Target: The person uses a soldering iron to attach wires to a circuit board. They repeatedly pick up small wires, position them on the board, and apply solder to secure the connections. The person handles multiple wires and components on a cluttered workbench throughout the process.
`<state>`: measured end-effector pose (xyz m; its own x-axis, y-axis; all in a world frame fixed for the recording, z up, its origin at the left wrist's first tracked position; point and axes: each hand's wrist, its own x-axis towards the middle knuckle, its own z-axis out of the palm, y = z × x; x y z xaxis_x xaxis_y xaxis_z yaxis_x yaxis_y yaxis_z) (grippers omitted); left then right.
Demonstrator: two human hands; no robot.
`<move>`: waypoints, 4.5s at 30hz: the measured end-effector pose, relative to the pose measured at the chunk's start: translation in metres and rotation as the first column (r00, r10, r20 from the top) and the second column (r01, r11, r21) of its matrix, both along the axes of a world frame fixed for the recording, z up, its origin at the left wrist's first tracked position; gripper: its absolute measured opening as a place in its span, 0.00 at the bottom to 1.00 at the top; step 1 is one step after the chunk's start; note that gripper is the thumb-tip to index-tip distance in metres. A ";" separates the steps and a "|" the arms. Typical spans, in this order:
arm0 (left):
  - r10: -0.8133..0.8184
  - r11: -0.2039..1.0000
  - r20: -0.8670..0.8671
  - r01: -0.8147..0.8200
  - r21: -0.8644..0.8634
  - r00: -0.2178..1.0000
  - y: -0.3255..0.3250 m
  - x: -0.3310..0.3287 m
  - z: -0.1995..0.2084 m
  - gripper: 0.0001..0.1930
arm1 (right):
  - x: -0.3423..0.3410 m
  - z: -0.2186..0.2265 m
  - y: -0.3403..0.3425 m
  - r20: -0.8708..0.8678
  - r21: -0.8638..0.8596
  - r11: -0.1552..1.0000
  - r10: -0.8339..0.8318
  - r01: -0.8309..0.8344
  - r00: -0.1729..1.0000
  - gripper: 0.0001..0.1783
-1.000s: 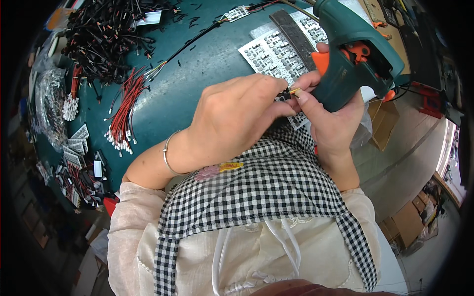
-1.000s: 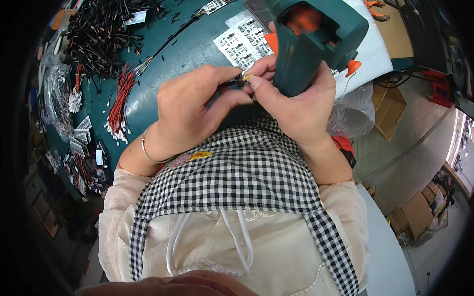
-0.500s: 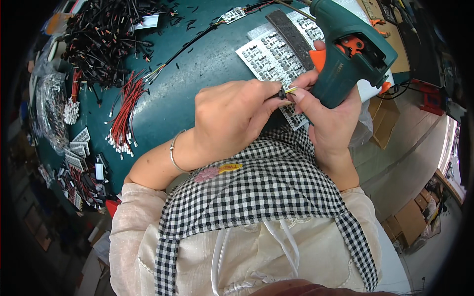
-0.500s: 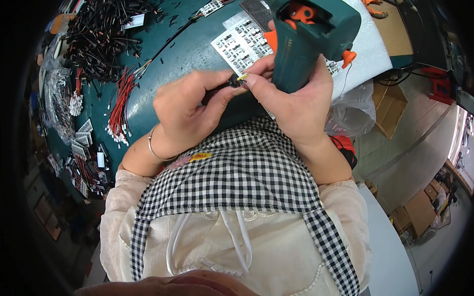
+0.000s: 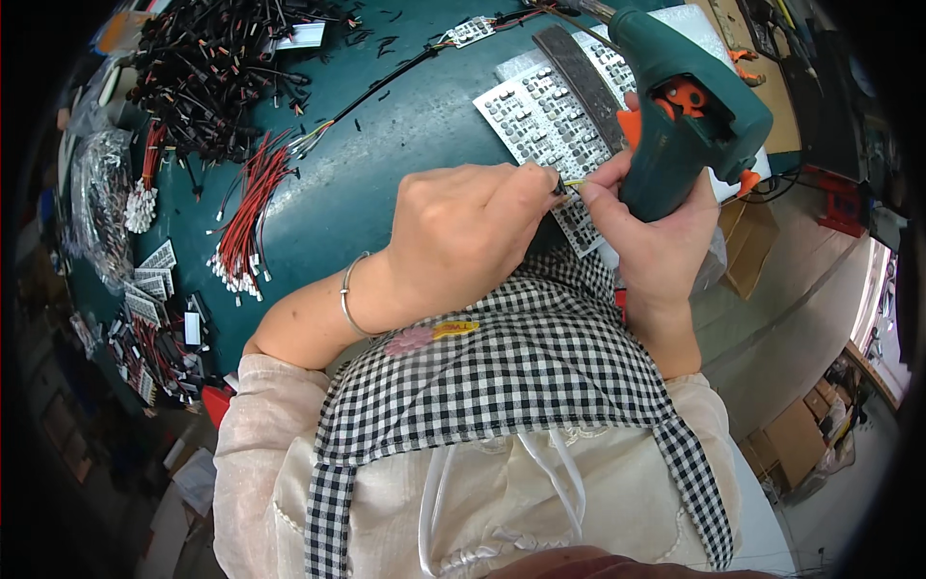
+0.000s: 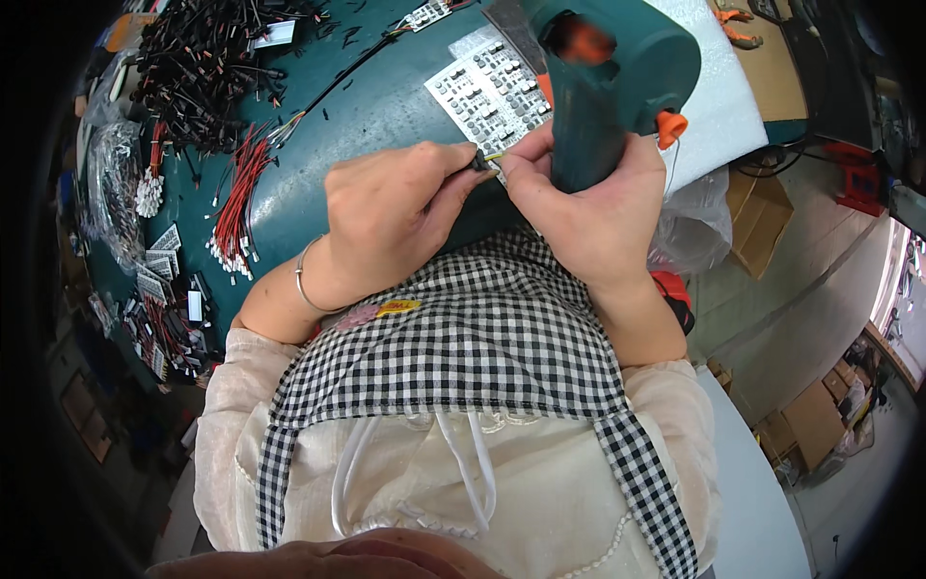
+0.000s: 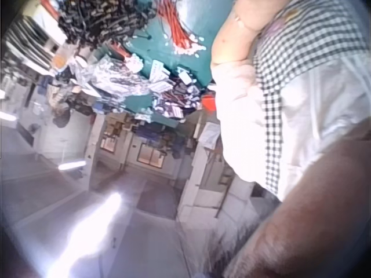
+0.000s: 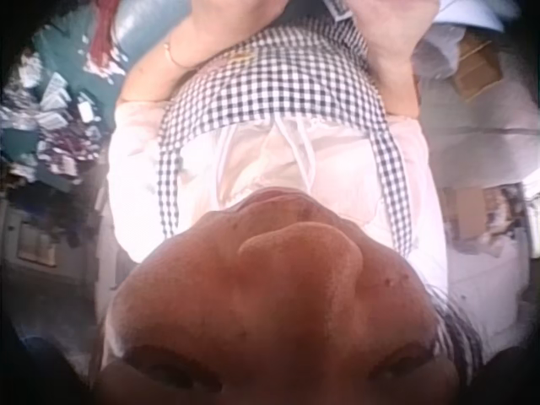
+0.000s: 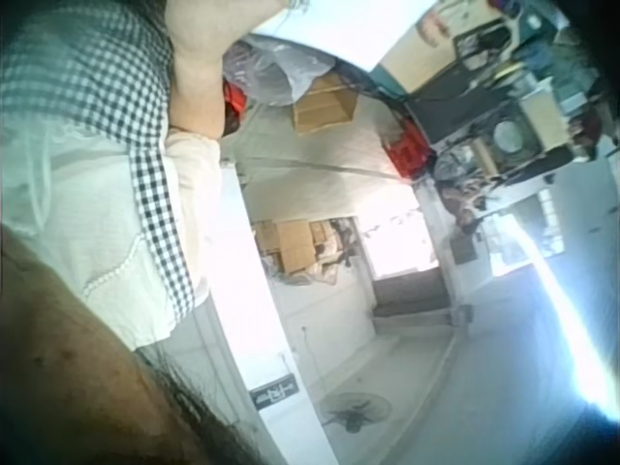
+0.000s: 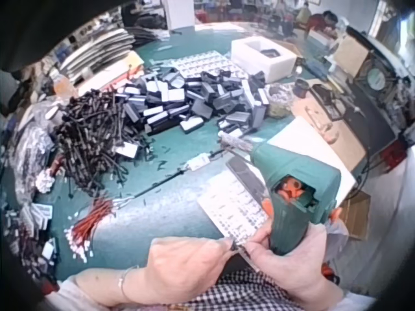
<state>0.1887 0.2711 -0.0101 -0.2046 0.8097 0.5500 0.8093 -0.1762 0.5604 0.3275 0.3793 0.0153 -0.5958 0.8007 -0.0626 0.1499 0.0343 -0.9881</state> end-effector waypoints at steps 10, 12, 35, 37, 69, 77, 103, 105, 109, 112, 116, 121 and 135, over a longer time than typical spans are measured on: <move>0.035 0.995 0.005 -0.035 -0.090 0.999 0.002 0.002 -0.001 0.10 | 0.000 -0.011 -0.011 0.030 0.302 0.953 -0.003 -0.006 1.000 0.12; 0.053 0.991 0.020 -0.050 -0.125 0.998 0.003 0.001 0.001 0.09 | 0.001 -0.018 -0.012 0.049 0.472 0.880 0.025 -0.045 0.998 0.19; -0.018 0.959 0.433 0.138 -0.247 0.901 0.008 -0.003 0.010 0.08 | -0.001 -0.014 0.007 -0.343 -0.067 0.997 0.015 -0.041 0.939 0.09; -0.033 0.958 0.428 0.151 -0.244 0.903 0.007 -0.002 0.008 0.08 | -0.002 -0.014 0.008 -0.352 -0.029 0.997 0.053 -0.068 0.934 0.09; 0.197 0.884 0.258 -0.058 -0.463 0.946 0.000 -0.063 -0.033 0.08 | 0.056 -0.005 0.011 -0.226 -0.243 0.970 -0.036 -0.020 0.973 0.41; 0.277 0.826 0.325 -0.051 -0.561 0.904 0.005 -0.067 -0.040 0.09 | 0.067 -0.010 0.006 -0.175 -0.280 0.958 0.011 -0.061 0.984 0.41; 0.256 0.854 0.222 -0.113 -0.507 0.941 0.004 -0.069 -0.046 0.10 | 0.059 -0.019 0.005 -0.126 -0.334 0.929 0.125 -0.161 0.984 0.29; 0.255 0.858 0.220 -0.115 -0.501 0.942 0.004 -0.069 -0.046 0.10 | 0.063 -0.021 0.007 -0.113 -0.350 0.920 0.144 -0.175 0.983 0.29; 0.266 0.844 0.226 -0.113 -0.524 0.937 0.005 -0.069 -0.046 0.10 | 0.064 -0.022 0.006 -0.045 -0.353 0.925 0.135 -0.142 0.990 0.29; 0.269 0.836 0.228 -0.110 -0.537 0.936 0.005 -0.069 -0.046 0.10 | 0.055 -0.018 0.003 -0.035 -0.301 0.952 0.055 -0.063 0.998 0.33; 0.251 0.859 0.202 -0.122 -0.498 0.947 0.004 -0.069 -0.046 0.10 | 0.053 -0.013 0.010 -0.140 -0.305 0.949 0.033 -0.075 0.990 0.37; 0.243 0.864 0.193 -0.122 -0.488 0.951 0.004 -0.070 -0.048 0.10 | 0.061 -0.014 0.010 -0.152 -0.333 0.938 0.045 -0.094 0.987 0.38; 0.178 0.918 0.019 -0.160 -0.362 0.984 0.005 -0.062 -0.041 0.09 | 0.069 -0.014 0.004 -0.124 -0.238 0.965 0.080 -0.108 0.989 0.39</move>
